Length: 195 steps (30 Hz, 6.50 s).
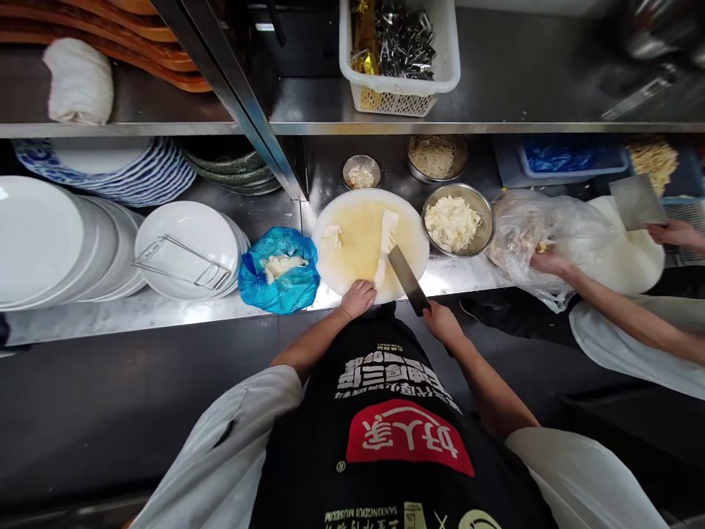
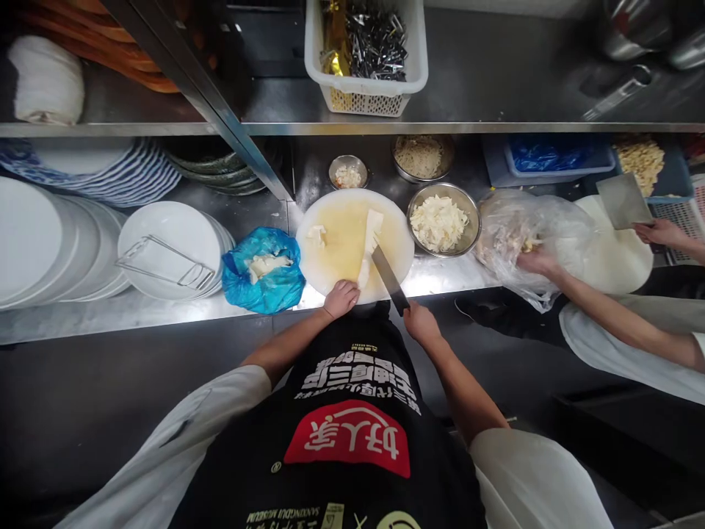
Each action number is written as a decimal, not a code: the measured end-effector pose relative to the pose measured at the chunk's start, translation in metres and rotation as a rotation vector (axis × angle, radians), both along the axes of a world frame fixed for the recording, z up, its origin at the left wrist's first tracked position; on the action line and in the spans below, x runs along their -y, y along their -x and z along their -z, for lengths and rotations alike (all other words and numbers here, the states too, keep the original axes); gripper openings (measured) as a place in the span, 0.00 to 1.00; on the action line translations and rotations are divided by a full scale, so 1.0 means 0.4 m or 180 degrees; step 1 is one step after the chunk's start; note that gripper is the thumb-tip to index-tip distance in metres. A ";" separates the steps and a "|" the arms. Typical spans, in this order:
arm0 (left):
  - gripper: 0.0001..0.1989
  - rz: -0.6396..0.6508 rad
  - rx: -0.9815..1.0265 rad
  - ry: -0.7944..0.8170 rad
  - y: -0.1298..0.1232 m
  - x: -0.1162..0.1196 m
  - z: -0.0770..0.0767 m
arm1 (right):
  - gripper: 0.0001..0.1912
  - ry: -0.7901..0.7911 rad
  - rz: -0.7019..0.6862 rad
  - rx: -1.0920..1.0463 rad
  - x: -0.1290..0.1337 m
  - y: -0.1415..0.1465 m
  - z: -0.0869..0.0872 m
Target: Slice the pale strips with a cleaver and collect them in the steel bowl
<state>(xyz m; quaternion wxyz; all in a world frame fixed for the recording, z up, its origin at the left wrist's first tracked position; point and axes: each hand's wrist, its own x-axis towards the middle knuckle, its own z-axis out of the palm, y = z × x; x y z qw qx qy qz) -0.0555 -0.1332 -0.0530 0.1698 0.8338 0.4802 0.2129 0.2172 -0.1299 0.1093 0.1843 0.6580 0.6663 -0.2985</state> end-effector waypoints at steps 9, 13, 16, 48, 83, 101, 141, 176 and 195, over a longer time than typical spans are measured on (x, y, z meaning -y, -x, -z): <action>0.10 0.0079 0.0035 -0.0032 0.003 0.000 -0.001 | 0.15 -0.0005 -0.0082 0.0006 0.051 -0.003 0.014; 0.11 0.0090 0.0099 -0.0054 0.002 0.001 0.015 | 0.17 -0.0326 -0.0015 -0.0015 0.078 -0.014 0.011; 0.11 0.0079 0.0170 -0.0039 0.003 0.002 0.023 | 0.17 -0.0183 -0.0019 -0.0051 0.093 -0.010 0.015; 0.12 0.0111 0.0256 0.0328 0.006 0.007 0.008 | 0.18 -0.0176 -0.0285 -0.0150 0.161 -0.056 -0.002; 0.08 -0.0702 -0.0111 0.0437 -0.049 -0.027 -0.036 | 0.15 -0.0220 -0.0652 -0.0326 -0.281 -0.072 -0.006; 0.12 -0.2336 0.1616 0.1549 -0.091 -0.147 -0.058 | 0.20 -0.0357 -0.0702 -0.0308 -0.520 -0.030 -0.015; 0.22 -0.1435 0.0989 0.0344 -0.470 -0.582 -0.164 | 0.17 0.0174 0.1810 -0.2978 -0.316 -0.167 0.163; 0.15 -0.1278 -0.0098 0.1036 0.033 -0.180 -0.089 | 0.19 -0.0191 -0.0347 -0.0898 -0.220 -0.111 0.136; 0.15 -0.0939 -0.0162 0.0956 0.061 -0.192 -0.076 | 0.19 0.0275 0.0946 -0.1447 -0.246 -0.129 0.202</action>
